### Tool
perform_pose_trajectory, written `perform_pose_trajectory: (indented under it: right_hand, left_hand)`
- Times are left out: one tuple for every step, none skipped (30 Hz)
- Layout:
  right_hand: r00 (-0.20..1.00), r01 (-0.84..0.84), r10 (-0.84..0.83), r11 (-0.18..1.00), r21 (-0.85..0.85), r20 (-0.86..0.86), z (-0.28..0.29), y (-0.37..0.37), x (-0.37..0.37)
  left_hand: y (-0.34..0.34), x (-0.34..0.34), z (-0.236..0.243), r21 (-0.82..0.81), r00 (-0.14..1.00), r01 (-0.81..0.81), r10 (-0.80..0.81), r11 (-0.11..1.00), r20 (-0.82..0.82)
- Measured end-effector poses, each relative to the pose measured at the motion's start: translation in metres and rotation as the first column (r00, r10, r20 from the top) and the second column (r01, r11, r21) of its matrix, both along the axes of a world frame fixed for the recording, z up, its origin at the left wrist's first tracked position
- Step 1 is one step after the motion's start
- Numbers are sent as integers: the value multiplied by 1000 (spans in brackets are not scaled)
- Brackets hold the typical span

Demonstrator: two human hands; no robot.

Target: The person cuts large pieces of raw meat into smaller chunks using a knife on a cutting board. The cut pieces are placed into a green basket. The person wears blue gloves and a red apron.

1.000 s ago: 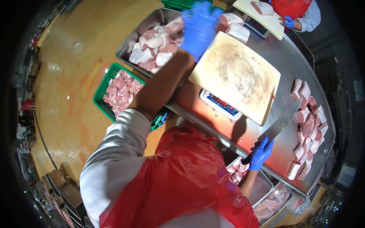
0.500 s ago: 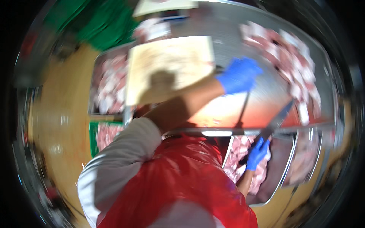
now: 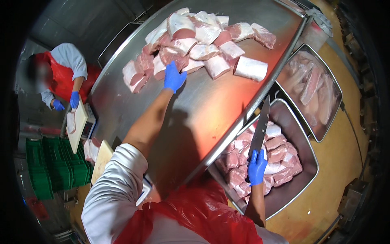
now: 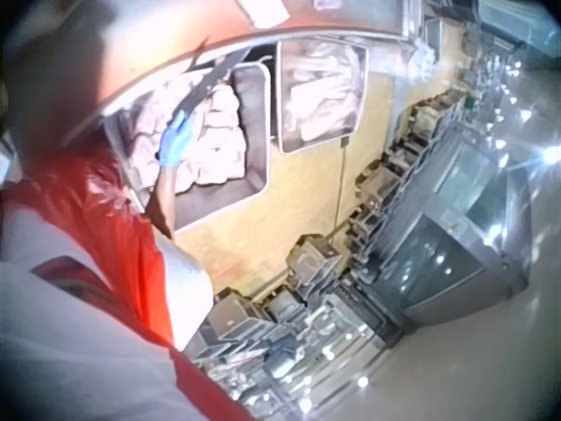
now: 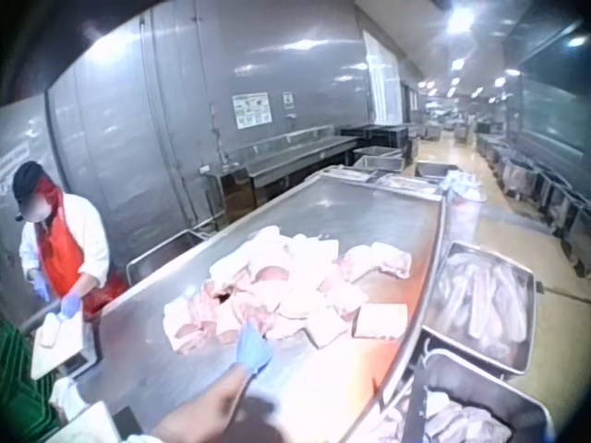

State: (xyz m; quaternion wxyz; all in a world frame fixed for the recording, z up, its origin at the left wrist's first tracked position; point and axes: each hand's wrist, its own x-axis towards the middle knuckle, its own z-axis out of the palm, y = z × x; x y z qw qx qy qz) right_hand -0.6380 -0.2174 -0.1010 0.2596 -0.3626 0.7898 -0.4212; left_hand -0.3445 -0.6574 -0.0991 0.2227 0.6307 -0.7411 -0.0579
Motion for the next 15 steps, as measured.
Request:
perform_pose_trajectory:
  right_hand:
    - [1000, 7, -7, 1000, -16, 9, -11, 3, -6]
    - [1000, 16, -16, 999, -32, 18, -22, 1, -12]
    - [996, 44, -41, 998, -43, 74, -17, -4, -13]
    - [992, 64, -62, 998, -14, 113, -12, -9, -13]
    - [984, 85, -87, 996, 15, 154, -5, -13, -11]
    - [974, 133, -138, 990, 39, 180, -1, -15, -11]
    - [993, 89, -96, 992, 89, 68, -4, -17, -16]
    - [993, 93, -98, 993, 74, 68, -9, -21, -17]
    - [999, 43, -43, 998, -49, 1, -12, -30, -17]
    - [993, 45, -47, 999, -21, -110, -8, -33, -20]
    - [997, 49, -47, 999, 22, -66, -3, -34, -19]
    - [995, 99, -97, 992, 73, -30, 7, -30, -22]
    - [997, 29, -27, 999, 28, -70, 12, -33, -23]
    - [993, -29, 28, 1000, -10, -111, 15, -35, -22]
    - [994, -34, 32, 999, -24, -105, 22, -36, -23]
  left_hand:
    - [-25, -11, 7, 147, 987, -61, 81, 987, -140]
    - [-40, -27, 14, 172, 987, -151, 158, 973, -30]
    - [-53, -41, 18, 188, 971, -239, 227, 953, 79]
    - [-62, -55, 20, 194, 938, -324, 289, 926, 189]
    - [-75, -53, 12, 140, 932, -357, 341, 924, 125]
    - [-81, -57, 9, 142, 909, -403, 379, 904, 172]
    - [-91, -48, -6, 146, 902, -422, 398, 895, 169]
    - [-104, -26, -21, 90, 909, -379, 352, 921, 225]
    - [-117, 3, -44, -13, 916, -354, 350, 935, 198]
    - [-128, -1, -45, -24, 943, -319, 320, 947, 92]
    - [-122, -11, -16, 16, 963, -261, 262, 965, -69]
    - [-115, -43, 13, 145, 954, -298, 299, 944, 13]
    - [-124, -8, -3, 97, 970, -239, 243, 966, -30]
    - [-138, 22, -12, 47, 983, -168, 171, 985, -63]
    - [-147, 48, -23, 13, 990, -101, 102, 995, -96]
